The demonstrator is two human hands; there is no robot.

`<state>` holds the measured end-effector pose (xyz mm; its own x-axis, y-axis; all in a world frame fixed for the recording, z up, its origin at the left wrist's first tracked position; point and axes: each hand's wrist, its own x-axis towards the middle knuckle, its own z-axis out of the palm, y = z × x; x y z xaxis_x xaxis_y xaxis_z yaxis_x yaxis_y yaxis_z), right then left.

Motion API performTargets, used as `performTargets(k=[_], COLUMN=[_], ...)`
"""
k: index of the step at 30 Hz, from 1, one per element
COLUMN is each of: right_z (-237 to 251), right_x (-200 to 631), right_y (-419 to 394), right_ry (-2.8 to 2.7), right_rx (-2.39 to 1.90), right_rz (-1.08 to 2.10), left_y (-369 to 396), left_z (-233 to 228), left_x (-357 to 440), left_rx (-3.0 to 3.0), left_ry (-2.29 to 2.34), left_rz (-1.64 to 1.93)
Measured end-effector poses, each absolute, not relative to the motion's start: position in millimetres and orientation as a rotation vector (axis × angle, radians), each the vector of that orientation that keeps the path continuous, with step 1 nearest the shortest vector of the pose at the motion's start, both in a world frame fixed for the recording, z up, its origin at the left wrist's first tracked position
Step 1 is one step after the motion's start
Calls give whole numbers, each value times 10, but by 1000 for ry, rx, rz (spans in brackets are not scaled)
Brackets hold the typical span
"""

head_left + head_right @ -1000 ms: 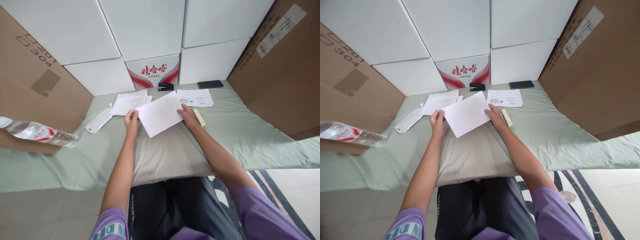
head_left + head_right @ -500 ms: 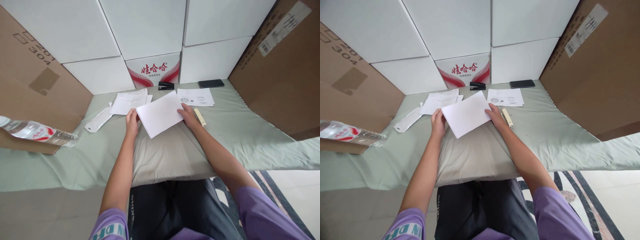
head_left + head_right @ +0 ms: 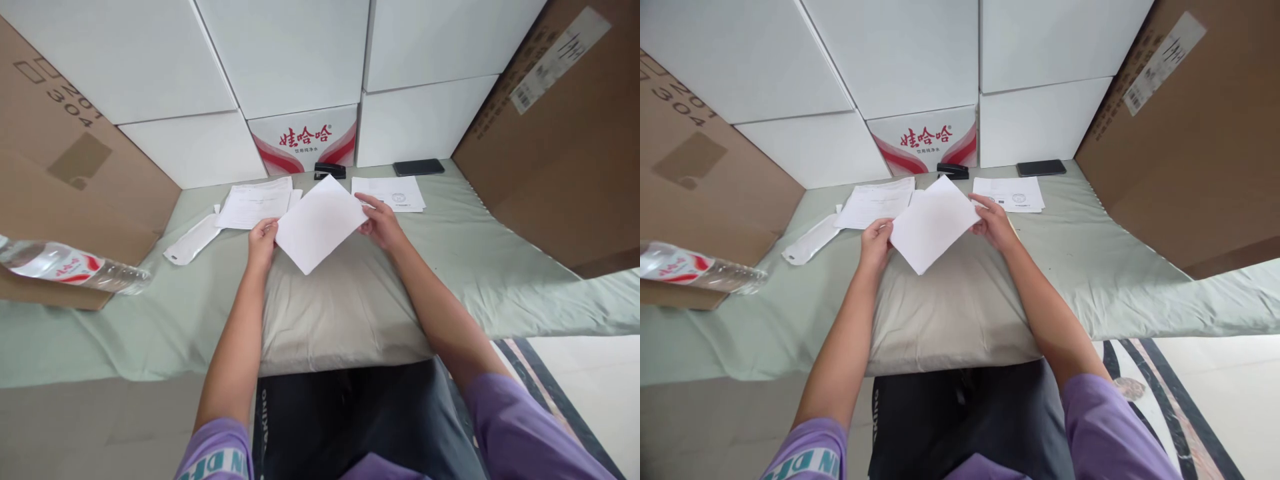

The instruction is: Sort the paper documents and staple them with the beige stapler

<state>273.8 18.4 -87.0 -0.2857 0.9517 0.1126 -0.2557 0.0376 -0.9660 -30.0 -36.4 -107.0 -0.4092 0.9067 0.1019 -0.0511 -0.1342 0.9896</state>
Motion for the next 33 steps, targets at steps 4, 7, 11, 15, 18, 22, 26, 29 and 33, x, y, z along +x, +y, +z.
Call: performTargets(k=[4, 7, 11, 15, 18, 22, 26, 29, 33], right_z=[-775, -785, -804, -792, -779, -737, -645, -573, -546], right_x=[2773, 2755, 2734, 2740, 2752, 2786, 2857, 2911, 2909], right_y=[172, 166, 168, 170, 164, 149, 130, 99, 64], right_ry=[-1257, -1267, -1269, -1282, -1343, -1422, -1481, -1493, -1515], right_rx=[-713, -696, -691, -702, -740, -725, -680, -679, -689], right_rz=[1462, 1468, 1440, 1406, 1379, 1385, 1363, 1315, 1316], left_y=[-347, -356, -364, -371, -420, -519, -539, -511, -499], left_z=[-1090, -1083, -1083, -1061, -1003, -938, -958, -986, -982], left_x=[-327, -328, -332, -382, -441, -468, -428, -382, -291], left_rx=[1017, 999, 1008, 973, 973, 1052, 1147, 1184, 1256], left_ry=[1399, 1420, 1406, 1367, 1276, 1236, 1259, 1267, 1354], left_rz=[1672, 1673, 1657, 1593, 1419, 1028, 947, 966, 964])
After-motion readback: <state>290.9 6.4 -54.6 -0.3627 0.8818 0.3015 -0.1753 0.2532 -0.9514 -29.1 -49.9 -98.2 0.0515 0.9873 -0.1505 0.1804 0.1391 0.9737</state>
